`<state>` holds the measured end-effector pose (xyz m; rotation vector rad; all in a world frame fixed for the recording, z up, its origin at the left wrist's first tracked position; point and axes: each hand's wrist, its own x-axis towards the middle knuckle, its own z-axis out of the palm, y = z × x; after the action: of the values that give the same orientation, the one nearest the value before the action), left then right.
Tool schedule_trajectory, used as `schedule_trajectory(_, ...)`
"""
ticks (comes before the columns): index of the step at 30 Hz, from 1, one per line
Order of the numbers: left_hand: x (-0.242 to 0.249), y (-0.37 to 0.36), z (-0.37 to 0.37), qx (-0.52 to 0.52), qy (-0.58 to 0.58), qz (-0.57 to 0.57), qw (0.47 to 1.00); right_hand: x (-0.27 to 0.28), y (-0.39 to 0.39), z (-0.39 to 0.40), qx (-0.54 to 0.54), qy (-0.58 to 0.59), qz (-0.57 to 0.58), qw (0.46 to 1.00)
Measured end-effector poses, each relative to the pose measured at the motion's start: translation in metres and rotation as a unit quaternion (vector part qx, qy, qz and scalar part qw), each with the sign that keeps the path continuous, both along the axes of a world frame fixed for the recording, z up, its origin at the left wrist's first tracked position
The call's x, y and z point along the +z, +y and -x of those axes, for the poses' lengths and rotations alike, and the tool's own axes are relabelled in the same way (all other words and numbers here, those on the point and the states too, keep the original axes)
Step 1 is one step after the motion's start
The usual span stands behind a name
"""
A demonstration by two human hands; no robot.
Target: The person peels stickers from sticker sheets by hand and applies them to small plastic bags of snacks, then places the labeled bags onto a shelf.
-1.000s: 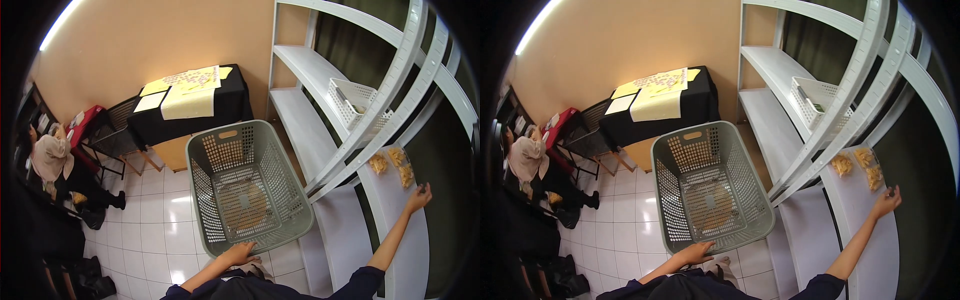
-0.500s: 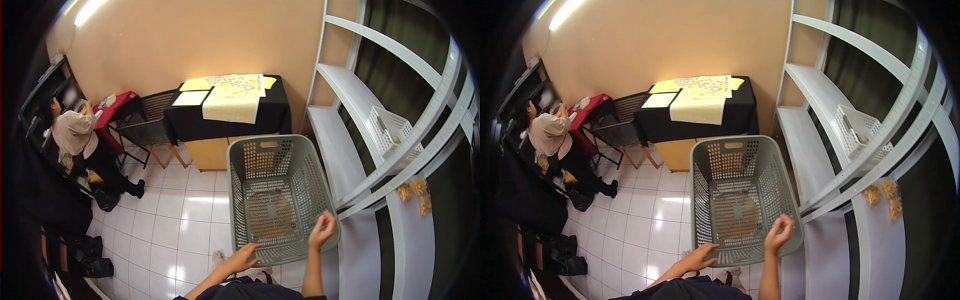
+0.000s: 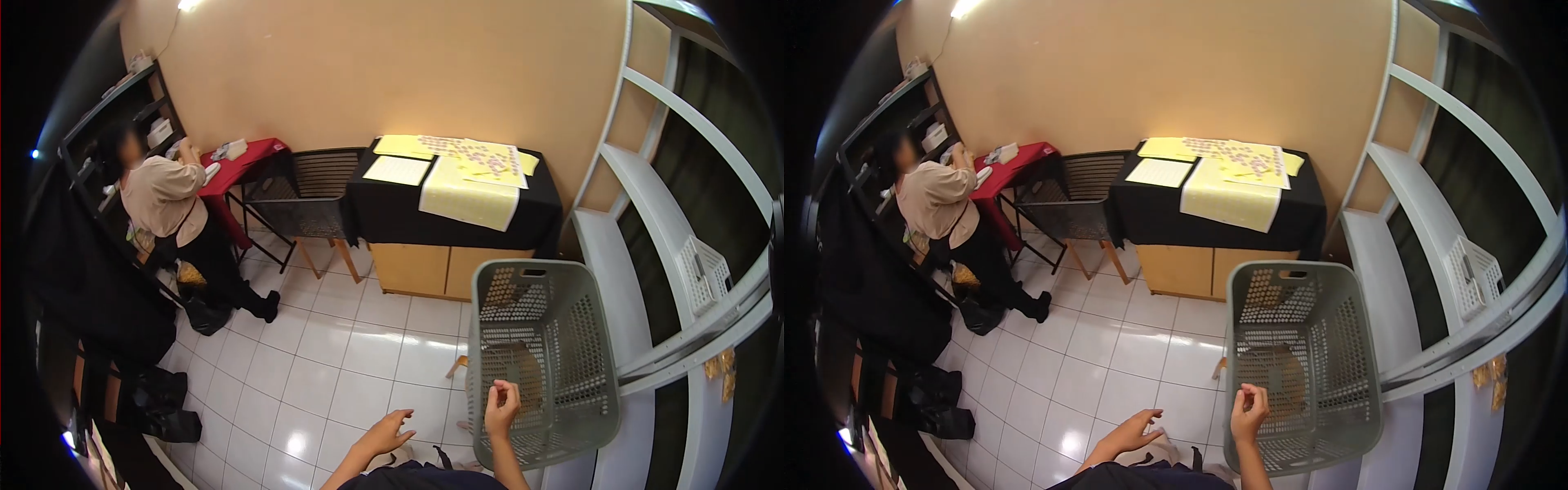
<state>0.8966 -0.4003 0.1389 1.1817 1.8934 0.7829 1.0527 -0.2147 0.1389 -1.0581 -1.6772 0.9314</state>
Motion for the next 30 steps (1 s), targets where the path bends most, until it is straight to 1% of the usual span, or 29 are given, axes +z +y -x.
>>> schedule_trajectory(2, -0.010, -0.021, 0.031, 0.023, 0.012, 0.014, 1.000, 0.007, 0.005, 0.035, 0.001, 0.003, -0.022, 1.000)
schedule_trajectory(4, -0.017, -0.041, 0.060, 0.059, 0.063, 0.022, 0.996, 0.011, 0.008, 0.065, -0.001, 0.019, -0.041, 0.999)
schedule_trajectory(5, -0.019, -0.049, 0.073, 0.076, 0.066, 0.022, 0.995, 0.013, 0.009, 0.078, 0.004, 0.023, -0.038, 0.999)
schedule_trajectory(6, -0.020, -0.057, 0.084, 0.082, 0.067, 0.024, 0.994, 0.012, 0.007, 0.089, 0.009, 0.024, -0.036, 0.999)
schedule_trajectory(8, -0.019, -0.065, 0.104, 0.141, 0.052, 0.044, 0.988, 0.011, 0.008, 0.108, 0.005, 0.020, -0.050, 0.999)
schedule_trajectory(11, -0.021, -0.063, 0.127, 0.167, 0.028, 0.064, 0.984, 0.010, 0.012, 0.126, 0.019, -0.006, -0.064, 0.998)
schedule_trajectory(12, -0.027, -0.060, 0.133, 0.167, 0.027, 0.062, 0.984, 0.010, 0.015, 0.131, 0.023, -0.018, -0.068, 0.997)
schedule_trajectory(15, -0.042, -0.037, 0.152, 0.119, 0.042, 0.054, 0.991, 0.001, 0.031, 0.146, 0.022, -0.025, -0.064, 0.997)
schedule_trajectory(16, -0.046, -0.026, 0.160, 0.121, 0.041, 0.051, 0.991, -0.001, 0.039, 0.153, 0.020, -0.034, -0.059, 0.997)
schedule_trajectory(18, -0.034, -0.003, 0.169, 0.104, 0.013, 0.046, 0.993, 0.000, 0.053, 0.166, 0.028, -0.035, -0.059, 0.997)
schedule_trajectory(19, -0.042, 0.006, 0.176, 0.105, 0.012, 0.033, 0.994, -0.001, 0.063, 0.176, 0.023, -0.027, -0.055, 0.998)
schedule_trajectory(22, -0.027, 0.035, 0.200, 0.105, 0.018, 0.056, 0.993, 0.012, 0.084, 0.208, 0.026, -0.012, -0.054, 0.998)
schedule_trajectory(24, -0.029, 0.048, 0.214, 0.119, 0.016, 0.041, 0.992, 0.021, 0.098, 0.228, 0.033, -0.010, -0.063, 0.997)
schedule_trajectory(26, -0.029, 0.062, 0.233, 0.132, 0.018, 0.024, 0.991, 0.027, 0.111, 0.252, 0.071, 0.002, -0.062, 0.996)
schedule_trajectory(28, -0.030, 0.071, 0.246, 0.138, 0.019, 0.042, 0.989, 0.032, 0.120, 0.274, 0.090, -0.002, -0.068, 0.994)
schedule_trajectory(30, -0.039, 0.078, 0.259, 0.133, 0.008, 0.035, 0.990, 0.034, 0.129, 0.298, 0.118, -0.003, -0.067, 0.991)
